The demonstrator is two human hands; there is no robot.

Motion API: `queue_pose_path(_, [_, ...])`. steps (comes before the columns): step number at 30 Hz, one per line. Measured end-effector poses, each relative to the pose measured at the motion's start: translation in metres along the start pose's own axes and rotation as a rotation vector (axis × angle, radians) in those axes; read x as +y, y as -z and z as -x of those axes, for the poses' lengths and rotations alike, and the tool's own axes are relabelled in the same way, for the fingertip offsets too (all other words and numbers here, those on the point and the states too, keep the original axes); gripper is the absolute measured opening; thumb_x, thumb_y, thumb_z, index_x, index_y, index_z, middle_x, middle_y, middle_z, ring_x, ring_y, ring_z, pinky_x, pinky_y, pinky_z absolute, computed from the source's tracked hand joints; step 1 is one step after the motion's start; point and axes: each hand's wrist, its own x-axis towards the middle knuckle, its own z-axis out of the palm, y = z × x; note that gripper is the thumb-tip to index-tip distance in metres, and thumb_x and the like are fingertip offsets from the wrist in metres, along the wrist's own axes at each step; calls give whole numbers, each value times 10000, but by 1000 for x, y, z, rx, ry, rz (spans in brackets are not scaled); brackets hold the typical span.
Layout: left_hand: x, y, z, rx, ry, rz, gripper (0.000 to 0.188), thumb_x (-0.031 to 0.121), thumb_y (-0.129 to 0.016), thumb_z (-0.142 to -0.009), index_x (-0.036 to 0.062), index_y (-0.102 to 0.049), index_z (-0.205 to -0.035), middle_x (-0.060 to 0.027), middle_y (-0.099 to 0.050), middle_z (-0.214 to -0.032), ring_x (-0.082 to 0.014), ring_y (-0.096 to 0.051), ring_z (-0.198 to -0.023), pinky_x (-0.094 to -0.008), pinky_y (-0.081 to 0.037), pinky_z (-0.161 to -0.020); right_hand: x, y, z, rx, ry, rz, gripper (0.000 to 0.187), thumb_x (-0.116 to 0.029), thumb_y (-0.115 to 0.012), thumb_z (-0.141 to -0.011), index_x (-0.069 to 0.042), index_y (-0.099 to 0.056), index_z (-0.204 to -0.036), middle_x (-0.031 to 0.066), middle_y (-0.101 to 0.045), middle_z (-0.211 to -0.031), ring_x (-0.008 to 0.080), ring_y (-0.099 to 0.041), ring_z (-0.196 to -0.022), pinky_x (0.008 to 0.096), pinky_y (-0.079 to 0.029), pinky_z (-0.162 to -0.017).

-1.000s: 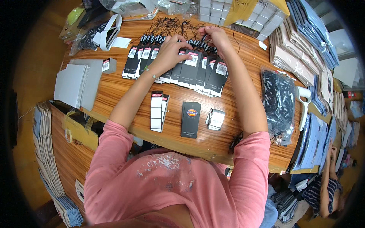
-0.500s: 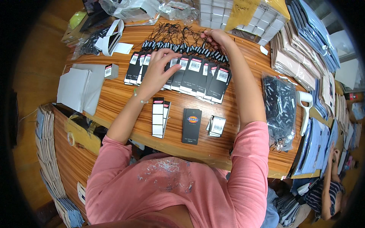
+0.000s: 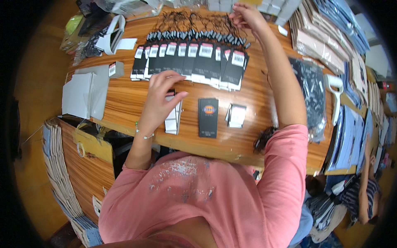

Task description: The person threads plastic fasteners through cardboard tags and attaches them to black garments on a wooden table.

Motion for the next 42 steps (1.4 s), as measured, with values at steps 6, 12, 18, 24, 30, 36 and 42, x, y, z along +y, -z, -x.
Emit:
queue_pose_path(6, [19,-42,16,-206,-116,-125,453,338,-688,-639,70,-574,-987,-57,-520,-957,-248,-435,-910,-349,-346,-799,-17,-16,151,-484,108,556,296,-241,-581,-799,-55,-569,-1029,34,-613,-793,148,-551,-676,275,-429,-640])
queue_pose_path(12, [17,-54,17,-227,-79,-153,483,346,-719,-575,56,-594,-941,-56,-542,-888,-246,-460,-873,-346,-351,-779,6,-27,241,-177,168,1017,340,-268,-670,-675,-37,-606,-916,114,-543,-865,294,-509,-893,360,-418,-744])
queue_pose_path(18, [18,-56,21,-112,-100,-138,491,313,-734,-556,48,-583,-940,-64,-542,-895,-247,-468,-873,-351,-360,-796,27,-28,252,-69,128,793,343,-180,-700,-646,-45,-611,-947,94,-546,-870,260,-507,-877,350,-423,-732])
queue_pose_path(24, [19,-50,24,-195,165,347,374,108,-688,-678,21,-536,-1009,-66,-545,-926,-162,-537,-811,-273,-439,-707,44,-28,253,-6,-120,394,245,-56,-667,-702,-22,-612,-938,20,-494,-629,96,-465,-612,215,-371,-547])
queue_pose_path(30, [22,-51,31,-252,359,1093,323,-65,-508,-799,-42,-461,-1117,-116,-546,-1070,-130,-549,-949,-216,-445,-796,17,-46,275,-43,-27,137,240,-37,-635,-748,6,-587,-980,-21,-543,-667,27,-459,-606,178,-371,-555])
queue_pose_path(36, [39,-52,37,-217,361,1131,277,-41,-557,-785,-21,-505,-1056,-106,-596,-967,-123,-576,-872,-210,-459,-759,19,-85,289,184,219,107,356,-38,-655,-730,-45,-545,-1068,16,-515,-662,70,-495,-587,215,-423,-540])
queue_pose_path(42, [49,-51,38,-270,331,1124,288,-97,-580,-743,-30,-526,-1017,-108,-592,-951,-141,-582,-879,-218,-475,-775,15,-76,300,225,270,257,324,-79,-634,-751,-50,-543,-1060,75,-577,-727,130,-536,-584,248,-439,-540])
